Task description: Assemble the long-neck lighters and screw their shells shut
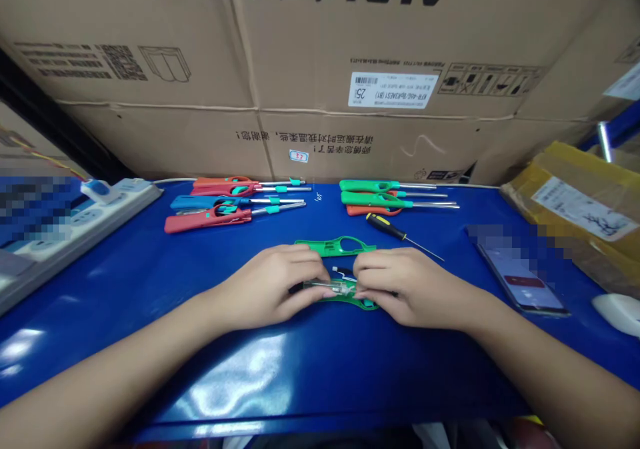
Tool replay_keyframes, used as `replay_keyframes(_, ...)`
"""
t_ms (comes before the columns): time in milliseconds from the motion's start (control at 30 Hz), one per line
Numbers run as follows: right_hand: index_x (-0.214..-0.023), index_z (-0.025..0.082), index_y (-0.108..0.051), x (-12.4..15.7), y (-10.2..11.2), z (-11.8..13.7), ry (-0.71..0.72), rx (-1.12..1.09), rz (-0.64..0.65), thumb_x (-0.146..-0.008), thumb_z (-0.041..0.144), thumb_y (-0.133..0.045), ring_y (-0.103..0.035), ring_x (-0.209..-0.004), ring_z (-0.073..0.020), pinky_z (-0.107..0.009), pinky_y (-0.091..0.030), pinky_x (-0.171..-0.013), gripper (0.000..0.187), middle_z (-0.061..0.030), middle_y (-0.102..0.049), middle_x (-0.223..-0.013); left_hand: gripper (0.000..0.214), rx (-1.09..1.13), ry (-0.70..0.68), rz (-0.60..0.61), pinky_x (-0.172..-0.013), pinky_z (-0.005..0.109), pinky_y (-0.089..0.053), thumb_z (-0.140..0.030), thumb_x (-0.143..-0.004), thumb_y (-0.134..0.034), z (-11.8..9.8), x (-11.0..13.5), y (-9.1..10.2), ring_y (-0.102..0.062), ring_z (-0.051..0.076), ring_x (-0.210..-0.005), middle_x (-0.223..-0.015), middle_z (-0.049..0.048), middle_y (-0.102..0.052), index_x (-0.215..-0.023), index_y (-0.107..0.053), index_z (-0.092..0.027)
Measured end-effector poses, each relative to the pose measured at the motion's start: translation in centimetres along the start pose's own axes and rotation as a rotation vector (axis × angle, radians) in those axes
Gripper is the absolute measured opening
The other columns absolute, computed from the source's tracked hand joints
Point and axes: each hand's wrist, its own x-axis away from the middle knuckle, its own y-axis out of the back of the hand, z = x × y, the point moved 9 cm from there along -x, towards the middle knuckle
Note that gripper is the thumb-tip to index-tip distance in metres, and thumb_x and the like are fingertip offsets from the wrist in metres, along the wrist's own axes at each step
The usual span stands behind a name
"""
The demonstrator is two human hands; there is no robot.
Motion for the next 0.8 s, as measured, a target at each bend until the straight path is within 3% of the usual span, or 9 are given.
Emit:
replay_keyframes(167,-0.083,0.02,-0.061,0.5,0.9,-1.2,-0.09,-0.01,-0.032,-0.1,0.025,-0.053,-0.057,-0.077,-0.0134,-0.027,-0.041,-0.068,0.02,-0.0014,-0.063,-0.091,0.023,-0.032,0.092,-0.056,-0.078,0.028,-0.046,-0.033,-0.102,-0.053,2.3,0.1,1.4,-0.062,0.017,-0.086,-0.089,0.0037,-0.066,-0.096,-0.068,-0.017)
replay_keyframes(267,-0.1,0.022,-0.067,0.7,1.2,-2.0,-0.16,-0.01,-0.042,-0.098,0.031,-0.059,-0.062,-0.082,-0.0138,-0.027,-0.042,-0.07,0.012,-0.0021,-0.066,-0.106,0.023,-0.022,0.164,-0.059,-0.076,0.027,-0.047,-0.036,-0.101,-0.054,3.5,0.2,0.8,-0.062,0.016,-0.085,-0.093,0.0037,-0.065,-0.1,-0.068,-0.018)
replay_keyframes(333,-0.112,0.023,-0.066,0.6,1.1,-2.2,-0.187,0.01,-0.019,-0.097,0.037,-0.061,-0.063,-0.085,-0.0152,-0.028,-0.042,-0.07,0.021,-0.0025,-0.066,-0.11,0.022,-0.008,0.178,-0.057,-0.074,0.026,-0.048,-0.036,-0.101,-0.054,3.7,0.2,0.1,-0.062,0.016,-0.085,-0.095,0.0037,-0.064,-0.102,-0.068,-0.018)
replay_keyframes(433,-0.107,0.022,-0.064,0.7,0.9,-2.6,-0.229,0.024,0.043,-0.096,0.039,-0.06,-0.06,-0.076,-0.0144,-0.028,-0.038,-0.064,0.02,-0.0009,-0.067,-0.1,0.022,-0.003,0.181,-0.074,-0.072,0.025,-0.049,-0.035,-0.101,-0.054,3.6,0.2,-0.3,-0.062,0.015,-0.085,-0.098,0.0037,-0.063,-0.106,-0.068,-0.019)
replay_keyframes(533,-0.096,0.023,-0.06,1.0,1.0,-2.9,-0.245,0.008,0.083,-0.093,0.026,-0.058,-0.054,-0.069,-0.0131,-0.028,-0.034,-0.062,0.005,0.0015,-0.064,-0.089,0.025,-0.037,0.189,-0.117,-0.074,0.027,-0.05,-0.035,-0.099,-0.056,3.3,0.3,-0.1,-0.063,0.016,-0.089,-0.11,0.0051,-0.063,-0.117,-0.065,-0.02)
replay_keyframes(667,-0.099,0.024,-0.06,1.2,1.2,-2.6,-0.217,-0.095,0.105,-0.085,0.015,-0.058,-0.052,-0.07,-0.0123,-0.027,-0.036,-0.064,0.017,0.0027,-0.064,-0.093,0.025,-0.059,0.113,-0.104,-0.084,0.03,-0.052,-0.035,-0.099,-0.056,2.1,0.2,0.0,-0.063,0.018,-0.097,-0.11,0.005,-0.063,-0.117,-0.065,-0.02)
replay_keyframes(800,-0.101,0.024,-0.062,1.2,0.4,-2.6,-0.217,-0.085,0.173,-0.086,0.019,-0.061,-0.054,-0.073,-0.0119,-0.026,-0.036,-0.064,0.015,0.0017,-0.064,-0.102,0.033,-0.149,0.046,-0.039,-0.084,0.033,-0.052,-0.046,-0.094,-0.064,1.1,0.1,-0.6,-0.065,0.021,-0.098,-0.109,0.0049,-0.066,-0.116,-0.066,-0.021)
